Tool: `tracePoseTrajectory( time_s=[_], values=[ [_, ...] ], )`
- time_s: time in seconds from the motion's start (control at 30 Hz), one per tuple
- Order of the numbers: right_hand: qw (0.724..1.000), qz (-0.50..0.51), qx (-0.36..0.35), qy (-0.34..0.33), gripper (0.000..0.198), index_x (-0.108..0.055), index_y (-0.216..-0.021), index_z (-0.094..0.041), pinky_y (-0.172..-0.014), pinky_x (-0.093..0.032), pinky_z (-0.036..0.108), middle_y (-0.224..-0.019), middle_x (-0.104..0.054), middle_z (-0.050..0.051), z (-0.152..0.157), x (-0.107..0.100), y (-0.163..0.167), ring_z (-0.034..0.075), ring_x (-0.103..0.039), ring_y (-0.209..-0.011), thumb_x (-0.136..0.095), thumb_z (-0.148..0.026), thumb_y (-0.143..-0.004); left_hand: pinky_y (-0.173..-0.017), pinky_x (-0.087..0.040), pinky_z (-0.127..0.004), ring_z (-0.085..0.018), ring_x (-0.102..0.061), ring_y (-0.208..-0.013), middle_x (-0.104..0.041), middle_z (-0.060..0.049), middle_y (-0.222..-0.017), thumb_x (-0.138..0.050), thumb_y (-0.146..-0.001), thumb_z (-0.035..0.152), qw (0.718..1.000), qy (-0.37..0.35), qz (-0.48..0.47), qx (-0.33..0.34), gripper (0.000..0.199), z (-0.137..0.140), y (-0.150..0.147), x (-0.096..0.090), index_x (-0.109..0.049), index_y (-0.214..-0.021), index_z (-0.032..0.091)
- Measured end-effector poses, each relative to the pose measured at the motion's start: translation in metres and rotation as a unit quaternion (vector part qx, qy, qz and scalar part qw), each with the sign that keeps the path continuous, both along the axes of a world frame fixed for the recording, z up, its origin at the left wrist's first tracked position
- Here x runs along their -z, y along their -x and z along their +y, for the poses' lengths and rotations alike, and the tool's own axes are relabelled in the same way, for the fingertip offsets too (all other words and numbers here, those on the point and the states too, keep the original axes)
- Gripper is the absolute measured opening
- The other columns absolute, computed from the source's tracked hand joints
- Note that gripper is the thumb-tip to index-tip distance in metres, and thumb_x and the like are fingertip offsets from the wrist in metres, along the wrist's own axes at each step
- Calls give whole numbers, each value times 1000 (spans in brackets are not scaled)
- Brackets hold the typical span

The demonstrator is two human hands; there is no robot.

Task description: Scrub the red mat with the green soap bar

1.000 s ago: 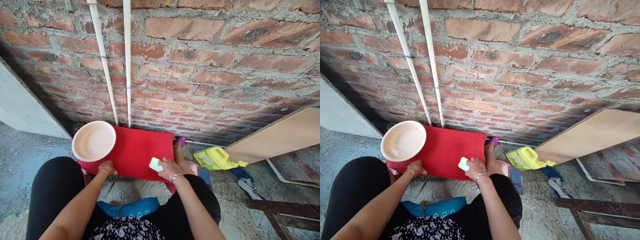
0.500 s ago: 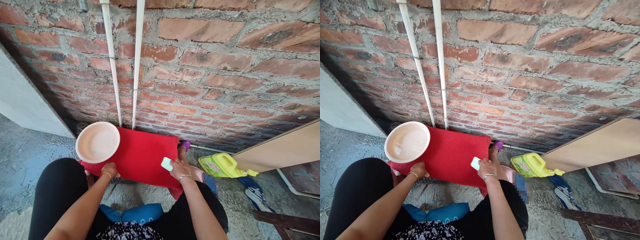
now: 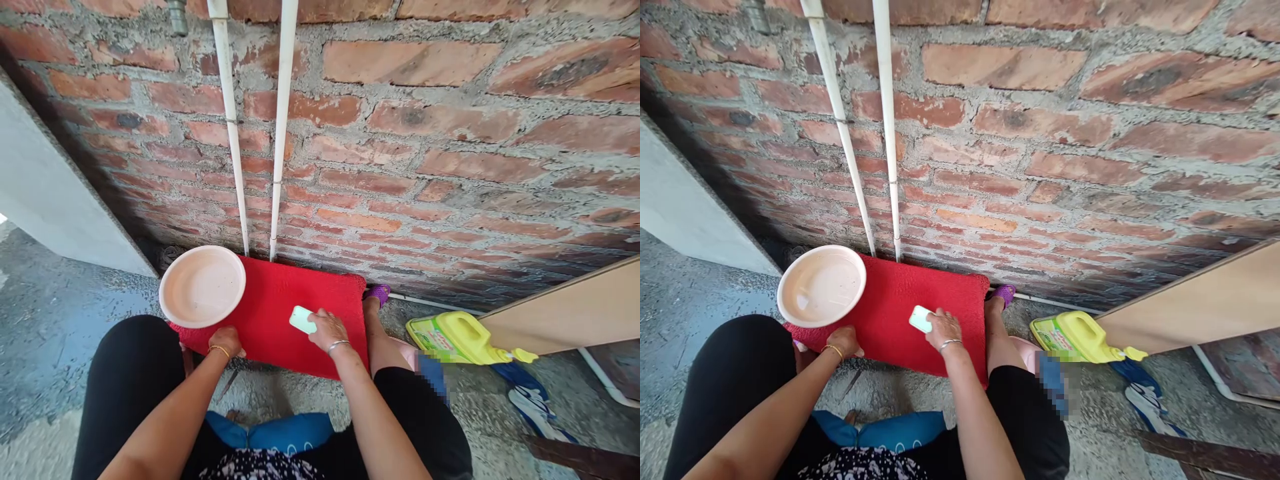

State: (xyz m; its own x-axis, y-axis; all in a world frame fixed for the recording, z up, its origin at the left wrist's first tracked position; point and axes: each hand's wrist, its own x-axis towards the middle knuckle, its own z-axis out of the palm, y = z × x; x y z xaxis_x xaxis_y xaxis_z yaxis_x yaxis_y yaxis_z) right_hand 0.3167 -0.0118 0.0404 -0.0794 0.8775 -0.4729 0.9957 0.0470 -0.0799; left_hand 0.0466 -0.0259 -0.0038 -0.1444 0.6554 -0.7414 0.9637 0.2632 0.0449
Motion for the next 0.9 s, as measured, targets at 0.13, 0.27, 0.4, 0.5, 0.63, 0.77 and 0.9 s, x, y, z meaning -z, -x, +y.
tracePoseTrajectory(
  time_s=[0.13,0.27,0.4,0.5,0.63,0.77,0.9],
  values=[
    [989,-76,123,-15,39,-66,-114,-26,-80,-41,32,-111,-61,10,-18,-5,-63,24,-61,-98,-60,-25,-76,-85,-55,-32,-30,-65,-110,-70,-19,-114,-80,-54,26,1000,11,-3,1,44,1,1,0,-72,-96,14],
    [980,-38,188,-58,41,-61,-120,-28,-80,-42,30,-112,-59,9,-37,0,-44,23,-60,-100,-58,-38,-80,-85,-54,-32,-30,-64,-111,-69,-20,-116,-82,-55,30,1000,10,-4,1,46,1,3,4,-72,-96,12],
    [991,43,103,-74,40,-61,-120,-29,-84,-41,29,-115,-58,7,-47,21,36,22,-58,-103,-58,-40,-82,-83,-54,-31,-31,-64,-112,-70,-19,-114,-81,-54,29,1000,2,-12,4,41,0,5,7,-73,-92,14],
    [994,52,38,-92,41,-59,-122,-29,-89,-39,31,-119,-58,8,-49,33,63,24,-55,-108,-58,-39,-83,-82,-54,-31,-31,-63,-112,-70,-18,-114,-79,-54,29,1000,-4,-14,7,41,-1,5,6,-73,-92,13],
    [988,-25,102,-113,35,-63,-115,-27,-83,-41,32,-108,-61,9,-56,36,18,23,-58,-99,-60,-35,-81,-83,-55,-31,-31,-62,-114,-69,-18,-116,-79,-55,27,1000,-5,-12,9,43,-1,4,5,-72,-96,14],
    [962,-78,227,-133,32,-64,-111,-26,-73,-44,30,-90,-62,7,-68,31,-47,19,-62,-80,-57,-40,-83,-84,-54,-31,-30,-63,-112,-70,-17,-114,-79,-55,28,1000,-8,-14,10,44,-1,5,7,-72,-97,16],
    [955,-27,255,-150,36,-63,-115,-27,-76,-46,28,-99,-61,7,-69,33,-40,19,-63,-90,-53,-44,-85,-84,-54,-30,-29,-64,-111,-71,-16,-113,-79,-55,28,1000,-7,-11,25,44,-1,6,7,-72,-97,17]
  ],
)
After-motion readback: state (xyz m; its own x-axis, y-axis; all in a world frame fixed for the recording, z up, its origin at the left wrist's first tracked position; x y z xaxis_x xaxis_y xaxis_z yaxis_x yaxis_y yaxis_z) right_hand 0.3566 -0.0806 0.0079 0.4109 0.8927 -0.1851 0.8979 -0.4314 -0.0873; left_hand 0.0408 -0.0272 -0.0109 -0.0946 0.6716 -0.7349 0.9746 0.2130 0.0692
